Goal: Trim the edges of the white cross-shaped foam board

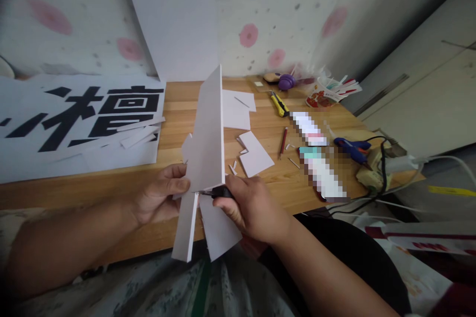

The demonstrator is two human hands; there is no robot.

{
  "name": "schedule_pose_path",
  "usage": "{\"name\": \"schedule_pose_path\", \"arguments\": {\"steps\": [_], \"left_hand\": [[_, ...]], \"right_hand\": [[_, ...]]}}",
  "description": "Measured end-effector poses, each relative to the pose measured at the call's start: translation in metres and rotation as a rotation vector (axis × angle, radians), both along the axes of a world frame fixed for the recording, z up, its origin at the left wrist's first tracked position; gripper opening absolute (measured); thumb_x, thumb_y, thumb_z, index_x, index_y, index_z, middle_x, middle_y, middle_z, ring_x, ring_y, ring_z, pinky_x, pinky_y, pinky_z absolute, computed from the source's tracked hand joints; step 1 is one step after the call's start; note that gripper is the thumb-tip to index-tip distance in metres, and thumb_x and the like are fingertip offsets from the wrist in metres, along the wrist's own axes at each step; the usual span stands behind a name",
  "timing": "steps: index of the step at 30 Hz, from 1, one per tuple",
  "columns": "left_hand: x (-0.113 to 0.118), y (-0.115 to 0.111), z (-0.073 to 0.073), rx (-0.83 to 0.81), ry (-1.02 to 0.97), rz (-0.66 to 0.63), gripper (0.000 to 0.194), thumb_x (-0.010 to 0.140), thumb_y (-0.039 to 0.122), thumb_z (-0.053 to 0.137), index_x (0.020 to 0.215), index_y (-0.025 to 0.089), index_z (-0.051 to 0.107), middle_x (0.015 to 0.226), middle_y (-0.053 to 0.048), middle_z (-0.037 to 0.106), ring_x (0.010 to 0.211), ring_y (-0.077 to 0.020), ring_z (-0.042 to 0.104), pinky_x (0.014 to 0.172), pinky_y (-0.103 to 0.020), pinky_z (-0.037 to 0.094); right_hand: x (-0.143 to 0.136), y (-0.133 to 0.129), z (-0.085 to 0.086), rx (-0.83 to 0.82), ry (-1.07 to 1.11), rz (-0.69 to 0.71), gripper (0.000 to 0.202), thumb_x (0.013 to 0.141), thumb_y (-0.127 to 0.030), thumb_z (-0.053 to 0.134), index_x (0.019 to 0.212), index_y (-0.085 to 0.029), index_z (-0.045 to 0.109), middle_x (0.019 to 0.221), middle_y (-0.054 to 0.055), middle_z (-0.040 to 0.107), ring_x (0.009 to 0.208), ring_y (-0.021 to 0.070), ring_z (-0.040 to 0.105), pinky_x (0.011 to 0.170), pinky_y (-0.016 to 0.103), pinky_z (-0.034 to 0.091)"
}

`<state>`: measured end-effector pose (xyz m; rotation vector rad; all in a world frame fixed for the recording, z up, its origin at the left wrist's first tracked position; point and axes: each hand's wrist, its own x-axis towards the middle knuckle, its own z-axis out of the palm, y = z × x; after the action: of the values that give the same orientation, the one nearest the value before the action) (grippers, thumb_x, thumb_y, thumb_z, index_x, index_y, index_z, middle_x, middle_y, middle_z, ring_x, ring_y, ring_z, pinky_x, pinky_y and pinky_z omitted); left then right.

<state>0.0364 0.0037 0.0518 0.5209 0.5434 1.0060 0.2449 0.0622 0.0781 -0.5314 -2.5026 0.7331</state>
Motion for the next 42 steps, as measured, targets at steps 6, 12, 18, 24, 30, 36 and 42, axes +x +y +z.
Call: {"name": "schedule_pose_path", "arguments": {"steps": [6, 12, 18, 24, 30, 36, 42], "left_hand": [[0.001, 0.000, 0.001, 0.020, 0.004, 0.003, 0.031, 0.065, 0.031, 0.089, 0.085, 0.016, 0.071, 0.071, 0.000, 0.068, 0.063, -0.0112, 0.065, 0.058, -0.016, 0.055], [-0.001, 0.002, 0.001, 0.041, 0.006, 0.028, 0.031, 0.066, 0.031, 0.089, 0.087, 0.017, 0.071, 0.069, 0.000, 0.067, 0.063, -0.0120, 0.066, 0.056, -0.016, 0.055], [-0.001, 0.003, 0.002, 0.036, 0.013, 0.033, 0.031, 0.066, 0.030, 0.089, 0.088, 0.017, 0.071, 0.074, -0.001, 0.070, 0.063, -0.0109, 0.067, 0.058, -0.015, 0.056], [-0.001, 0.003, 0.002, 0.041, 0.007, 0.028, 0.032, 0.066, 0.030, 0.089, 0.087, 0.016, 0.070, 0.075, -0.002, 0.070, 0.062, -0.0111, 0.066, 0.056, -0.016, 0.056], [-0.001, 0.004, 0.001, 0.042, 0.016, 0.023, 0.032, 0.066, 0.032, 0.089, 0.084, 0.015, 0.068, 0.073, -0.002, 0.070, 0.059, -0.0111, 0.065, 0.053, -0.016, 0.054], [-0.002, 0.002, 0.001, 0.041, 0.045, 0.026, 0.036, 0.065, 0.033, 0.089, 0.091, 0.015, 0.070, 0.077, -0.002, 0.070, 0.064, -0.0114, 0.065, 0.059, -0.018, 0.055], [-0.003, 0.004, -0.001, 0.037, 0.108, 0.068, 0.043, 0.062, 0.038, 0.090, 0.091, 0.016, 0.067, 0.075, -0.001, 0.068, 0.060, -0.0118, 0.064, 0.053, -0.018, 0.053]], "right_hand": [[0.001, -0.005, 0.005, -0.291, 0.020, 0.053, 0.051, 0.098, -0.061, 0.033, 0.078, -0.021, 0.056, 0.064, 0.003, 0.060, 0.055, 0.0147, 0.057, 0.050, 0.025, 0.038], [0.008, -0.002, 0.005, -0.202, 0.040, 0.143, 0.048, 0.101, -0.056, 0.033, 0.098, -0.018, 0.061, 0.076, 0.006, 0.068, 0.064, 0.0152, 0.064, 0.056, 0.025, 0.045], [0.006, -0.001, 0.001, -0.052, 0.104, 0.067, 0.044, 0.103, -0.051, 0.033, 0.104, -0.017, 0.060, 0.080, 0.007, 0.072, 0.068, 0.0157, 0.069, 0.058, 0.024, 0.048], [0.001, -0.001, -0.001, 0.059, 0.111, 0.030, 0.044, 0.103, -0.050, 0.032, 0.100, -0.017, 0.060, 0.074, 0.005, 0.069, 0.060, 0.0133, 0.064, 0.054, 0.022, 0.044], [-0.001, -0.001, -0.003, 0.088, 0.067, -0.016, 0.049, 0.102, -0.053, 0.030, 0.090, -0.016, 0.059, 0.063, 0.002, 0.059, 0.049, 0.0119, 0.052, 0.049, 0.024, 0.038], [-0.001, -0.002, -0.002, -0.047, 0.067, 0.028, 0.045, 0.102, -0.053, 0.033, 0.094, -0.017, 0.058, 0.066, 0.001, 0.061, 0.051, 0.0109, 0.054, 0.048, 0.022, 0.038], [0.005, -0.004, 0.004, -0.264, 0.016, 0.135, 0.045, 0.101, -0.055, 0.034, 0.099, -0.018, 0.060, 0.077, 0.005, 0.066, 0.065, 0.0150, 0.064, 0.056, 0.024, 0.043]]}}
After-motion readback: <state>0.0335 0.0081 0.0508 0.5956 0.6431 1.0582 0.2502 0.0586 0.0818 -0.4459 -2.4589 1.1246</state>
